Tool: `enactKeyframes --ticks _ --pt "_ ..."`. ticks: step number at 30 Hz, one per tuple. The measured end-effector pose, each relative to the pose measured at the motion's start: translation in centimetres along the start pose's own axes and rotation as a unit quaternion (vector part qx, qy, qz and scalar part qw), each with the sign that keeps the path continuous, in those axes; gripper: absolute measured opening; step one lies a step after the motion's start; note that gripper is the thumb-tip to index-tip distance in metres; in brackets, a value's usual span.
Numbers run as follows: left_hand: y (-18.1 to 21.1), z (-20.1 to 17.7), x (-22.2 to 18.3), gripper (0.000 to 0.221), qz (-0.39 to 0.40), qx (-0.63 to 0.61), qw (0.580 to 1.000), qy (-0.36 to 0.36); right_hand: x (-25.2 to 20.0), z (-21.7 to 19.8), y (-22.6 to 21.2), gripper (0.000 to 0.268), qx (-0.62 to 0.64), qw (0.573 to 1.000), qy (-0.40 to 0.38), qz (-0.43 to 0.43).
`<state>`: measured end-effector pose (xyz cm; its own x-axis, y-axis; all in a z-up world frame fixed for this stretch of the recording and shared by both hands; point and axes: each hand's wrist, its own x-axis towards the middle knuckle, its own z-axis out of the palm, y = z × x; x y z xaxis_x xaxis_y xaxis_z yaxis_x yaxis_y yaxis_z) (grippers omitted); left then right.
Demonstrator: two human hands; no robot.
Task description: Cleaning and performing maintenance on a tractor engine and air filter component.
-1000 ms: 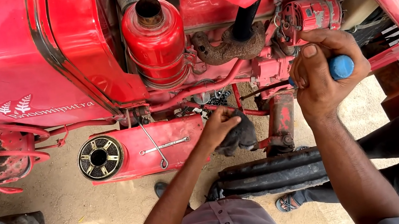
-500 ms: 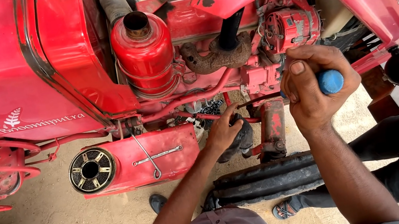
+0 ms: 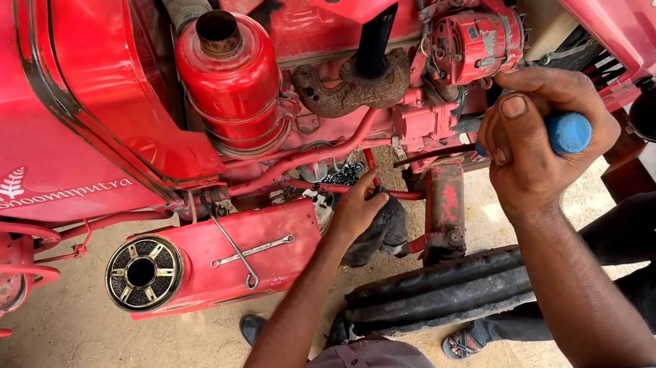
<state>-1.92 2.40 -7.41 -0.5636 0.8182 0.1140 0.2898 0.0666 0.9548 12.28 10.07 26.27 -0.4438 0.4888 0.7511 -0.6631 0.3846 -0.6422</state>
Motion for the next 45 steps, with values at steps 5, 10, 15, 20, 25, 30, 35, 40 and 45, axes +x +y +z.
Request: enactKeyframes --ticks 5,10,15,20,25,30,35,40,45 --pt "5.0 -1.8 -1.0 0.073 -0.176 -0.095 0.979 -0.027 -0.3 0.2 0.2 0.015 0.008 1.0 0.005 0.016" --pt "4.5 -2.4 -1.0 0.071 -0.19 -0.129 0.973 -0.021 -0.1 0.0 0.1 0.016 -0.012 0.999 -0.013 0.03" --pt "7.3 -6.8 -2.6 0.049 -0.226 -0.302 0.926 -0.012 0.2 -0.9 -0.6 0.015 0.022 1.0 -0.006 0.018" --pt "8.0 -10.7 -2.4 0.037 -0.151 -0.403 0.903 -0.013 1.5 0.0 -1.9 0.014 0.014 1.0 0.007 0.018" --pt "13.6 -16.9 -1.9 0.034 -0.119 -0.319 0.94 0.019 2.4 2.1 -2.7 0.015 0.046 0.999 -0.013 0.019" --pt "20.2 -24.0 -0.2 0.027 -0.025 -0.25 0.968 -0.015 3.6 5.1 -3.3 0.015 0.07 0.997 -0.023 -0.005" --pt "23.6 -31.9 4.2 0.024 -0.012 -0.126 0.991 0.032 4.9 7.4 -3.4 0.015 0.095 0.995 -0.014 -0.024" --pt "22.9 -37.0 9.5 0.025 0.108 -0.104 0.988 0.029 6.8 10.9 -4.1 0.014 0.087 0.994 0.01 -0.064" --pt "24.1 -39.1 12.8 0.024 0.109 0.04 0.991 0.066 8.3 14.6 -4.5 0.026 0.082 0.991 0.041 -0.093"
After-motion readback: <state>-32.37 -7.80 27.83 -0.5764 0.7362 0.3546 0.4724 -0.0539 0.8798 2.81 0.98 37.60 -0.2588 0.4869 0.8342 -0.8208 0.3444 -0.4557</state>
